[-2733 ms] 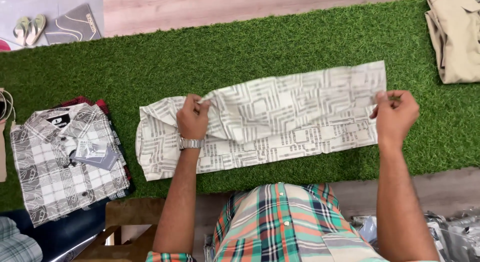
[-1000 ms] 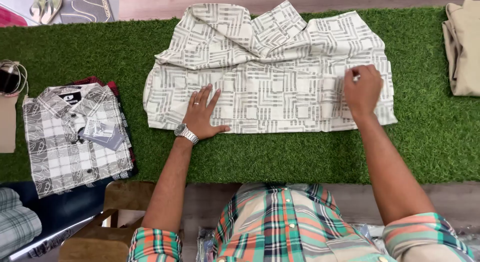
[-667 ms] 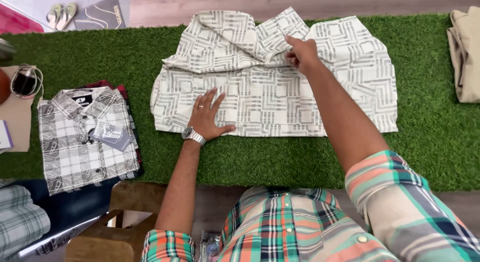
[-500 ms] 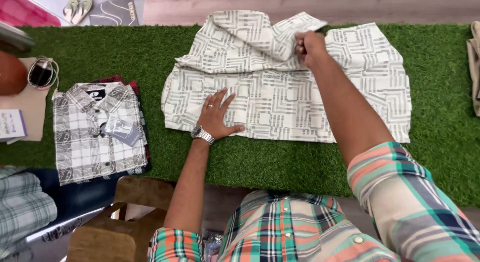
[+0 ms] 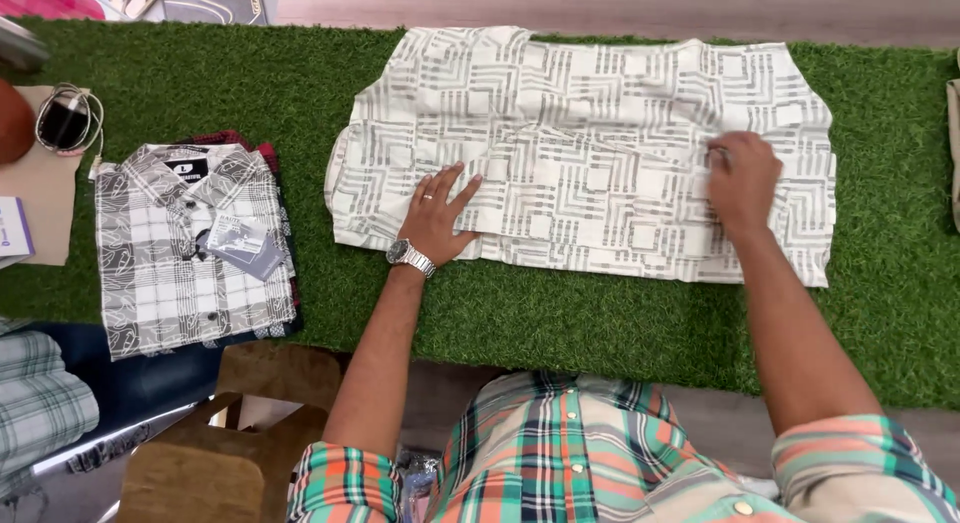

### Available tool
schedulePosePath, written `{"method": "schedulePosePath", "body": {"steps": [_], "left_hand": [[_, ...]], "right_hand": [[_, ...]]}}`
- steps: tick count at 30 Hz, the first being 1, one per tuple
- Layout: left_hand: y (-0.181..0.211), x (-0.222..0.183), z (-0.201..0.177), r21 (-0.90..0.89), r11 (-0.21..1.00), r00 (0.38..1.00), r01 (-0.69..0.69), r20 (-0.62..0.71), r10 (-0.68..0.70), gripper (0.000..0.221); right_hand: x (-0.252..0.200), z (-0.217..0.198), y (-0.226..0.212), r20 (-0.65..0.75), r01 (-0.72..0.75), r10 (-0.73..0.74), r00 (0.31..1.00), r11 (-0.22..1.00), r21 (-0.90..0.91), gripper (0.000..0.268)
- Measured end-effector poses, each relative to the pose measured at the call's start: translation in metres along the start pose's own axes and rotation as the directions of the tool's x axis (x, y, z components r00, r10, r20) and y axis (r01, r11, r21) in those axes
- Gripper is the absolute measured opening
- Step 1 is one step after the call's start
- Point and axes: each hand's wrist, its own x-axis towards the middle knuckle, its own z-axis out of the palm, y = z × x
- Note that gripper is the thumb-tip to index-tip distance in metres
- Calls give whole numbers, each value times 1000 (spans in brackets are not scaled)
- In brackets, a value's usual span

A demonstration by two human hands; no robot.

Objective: Fold various plaid and patterned button-down shirts on a green display surface.

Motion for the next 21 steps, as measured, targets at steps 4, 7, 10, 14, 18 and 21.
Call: {"method": "schedulePosePath", "body": {"steps": [4,7,10,14,18,21], "left_hand": [[-8,2,11,44,998,999,-49,-7,50,84],[-5,0,5,-37,997,996,-74,-56,72,75],[-1,-7,2,-99,988,986,-122,-128,109,75],[8,-40,14,-80,978,913,-191,-380,148,71],[53,-111,-17,-70,967,763,-246,-630,148,41],[93,-173,-37,-171,981,752,-96,-658,-41,54]], "right_hand": [[-82,-28,58,-174,-252,236,956,965,-77,11],[-110,-38,64,-257,-246,221,941,967,-70,15],[-117,-37,71,-258,-242,217,941,968,-67,18],[-118,-53,52,33,-547,566,824,778,310,21],[-141,-77,49,95,-513,565,820,649,563,9],[-175,-98,39,-10,-481,616,788,626,614,8]]}}
